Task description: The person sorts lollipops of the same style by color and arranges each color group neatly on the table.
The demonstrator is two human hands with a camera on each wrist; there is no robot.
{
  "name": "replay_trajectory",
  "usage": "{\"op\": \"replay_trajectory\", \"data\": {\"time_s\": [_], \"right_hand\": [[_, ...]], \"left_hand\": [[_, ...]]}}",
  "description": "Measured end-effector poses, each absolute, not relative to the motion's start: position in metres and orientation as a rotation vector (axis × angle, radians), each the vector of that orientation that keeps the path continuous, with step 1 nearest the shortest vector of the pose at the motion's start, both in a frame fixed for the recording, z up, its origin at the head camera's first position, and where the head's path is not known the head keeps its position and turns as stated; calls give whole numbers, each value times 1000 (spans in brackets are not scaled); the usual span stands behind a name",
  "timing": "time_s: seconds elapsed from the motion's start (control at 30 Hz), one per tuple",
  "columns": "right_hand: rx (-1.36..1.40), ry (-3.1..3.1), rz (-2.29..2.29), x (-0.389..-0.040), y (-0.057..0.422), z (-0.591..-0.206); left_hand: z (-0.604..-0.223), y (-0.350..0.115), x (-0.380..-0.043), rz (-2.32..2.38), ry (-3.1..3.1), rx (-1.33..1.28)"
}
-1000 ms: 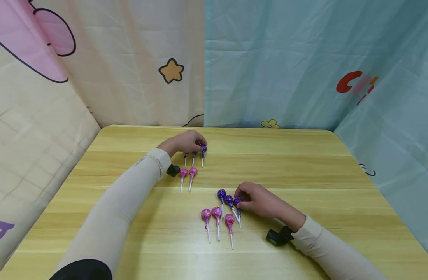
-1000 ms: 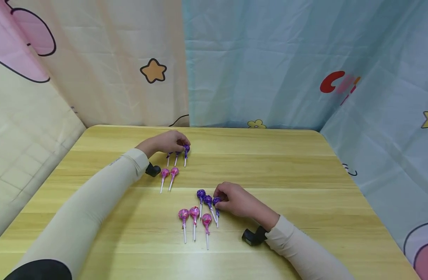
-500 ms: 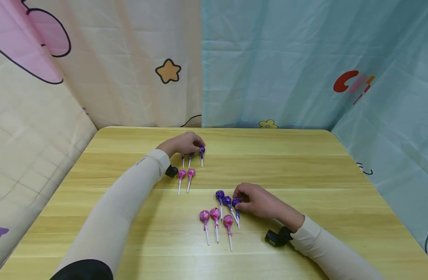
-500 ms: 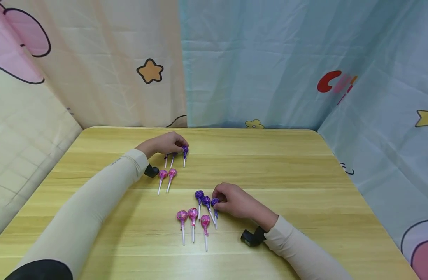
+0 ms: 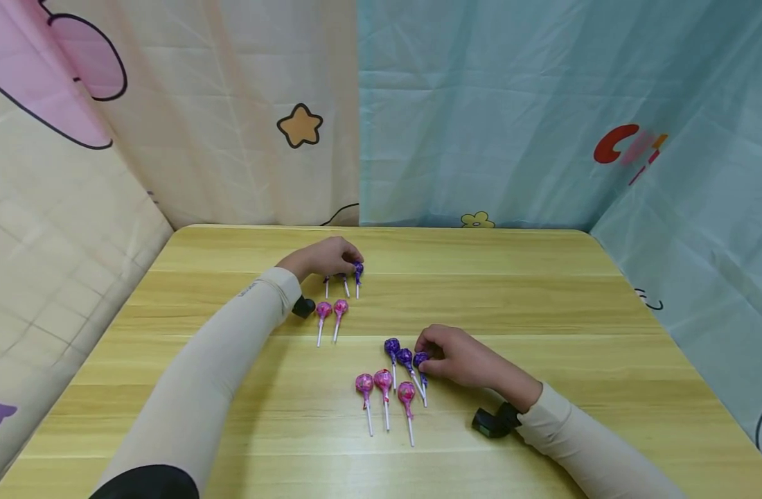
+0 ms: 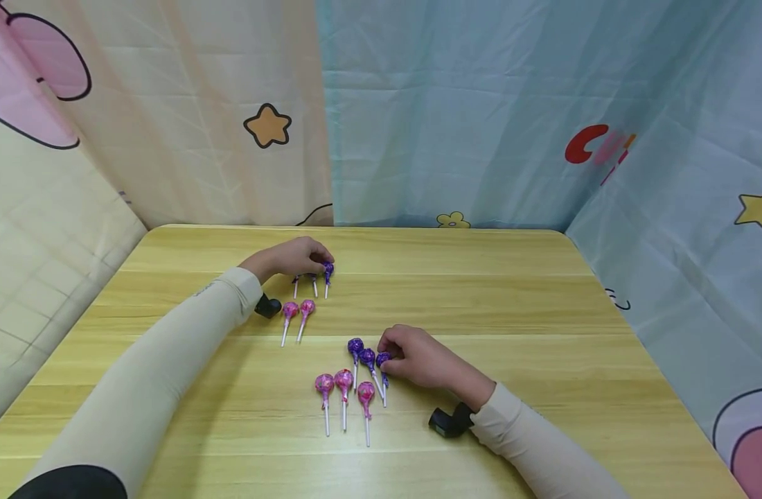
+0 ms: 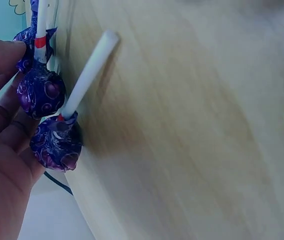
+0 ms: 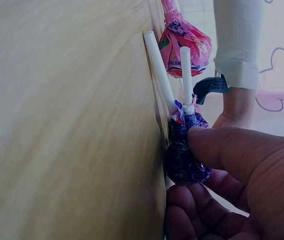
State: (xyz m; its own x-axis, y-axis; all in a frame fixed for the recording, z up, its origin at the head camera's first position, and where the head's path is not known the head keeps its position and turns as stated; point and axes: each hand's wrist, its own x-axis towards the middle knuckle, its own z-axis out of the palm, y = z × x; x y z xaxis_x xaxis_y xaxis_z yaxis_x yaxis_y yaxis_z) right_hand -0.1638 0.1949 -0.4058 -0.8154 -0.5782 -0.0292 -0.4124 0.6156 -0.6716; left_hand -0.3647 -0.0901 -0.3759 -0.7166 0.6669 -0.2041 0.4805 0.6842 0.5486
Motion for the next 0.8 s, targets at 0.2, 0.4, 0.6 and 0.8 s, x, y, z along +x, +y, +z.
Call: {"op": "replay_trajectory", "data": {"time_s": [0.2, 0.4, 0.6, 0.8], "right_hand": [[-813, 2588, -998, -164, 195, -404], [-821, 2589, -1000, -166, 196, -405], [-812, 2591, -994, -167, 196, -404], [-814, 2590, -998, -169, 198, -405]], "left_hand": [[-375, -92, -364, 664, 2513, 888], [-374, -96, -363, 675, 2522, 873], [-368, -102, -361, 627, 2579, 835], [-368, -103, -360, 621, 2579, 828]]}}
